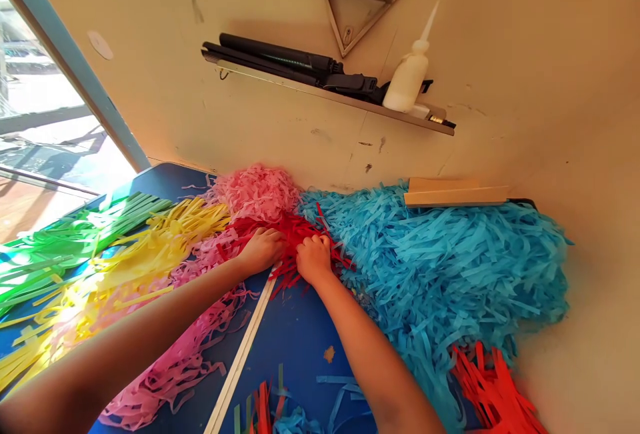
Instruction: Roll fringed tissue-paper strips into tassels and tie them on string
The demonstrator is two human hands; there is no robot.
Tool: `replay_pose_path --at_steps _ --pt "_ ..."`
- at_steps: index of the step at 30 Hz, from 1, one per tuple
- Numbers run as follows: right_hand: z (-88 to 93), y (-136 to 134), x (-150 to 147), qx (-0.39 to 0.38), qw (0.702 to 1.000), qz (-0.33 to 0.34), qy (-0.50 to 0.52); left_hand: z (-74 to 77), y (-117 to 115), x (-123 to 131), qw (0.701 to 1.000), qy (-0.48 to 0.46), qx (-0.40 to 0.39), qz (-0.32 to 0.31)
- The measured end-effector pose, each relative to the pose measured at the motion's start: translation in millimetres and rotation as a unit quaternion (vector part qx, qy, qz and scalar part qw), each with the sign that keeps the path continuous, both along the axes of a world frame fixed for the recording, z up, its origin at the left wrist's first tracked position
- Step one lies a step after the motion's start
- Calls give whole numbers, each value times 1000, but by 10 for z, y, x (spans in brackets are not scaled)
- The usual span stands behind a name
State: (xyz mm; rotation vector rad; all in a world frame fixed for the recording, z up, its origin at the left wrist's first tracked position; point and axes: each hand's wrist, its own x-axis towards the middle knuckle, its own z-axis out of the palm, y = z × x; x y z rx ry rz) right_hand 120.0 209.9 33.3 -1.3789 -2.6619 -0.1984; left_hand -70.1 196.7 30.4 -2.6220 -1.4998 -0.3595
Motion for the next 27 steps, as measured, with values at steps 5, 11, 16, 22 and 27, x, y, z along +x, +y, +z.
replay_pose_path --at_steps 5,11,16,22,27 --pt "-14 11 -27 -2 1000 8 -6 5 -16 29 1000 -12 -7 8" --pt "2 1 -11 1 1000 5 0 -3 -20 57 1000 -23 -17 7" --pt "57 -13 12 1 1000 6 4 -22 37 13 999 -37 -24 5" --pt "99 4 -15 -2 1000 5 1 -54 82 -22 998 -53 -28 11" --pt "108 36 -16 -12 1000 12 -12 -46 91 -36 997 -66 -34 7"
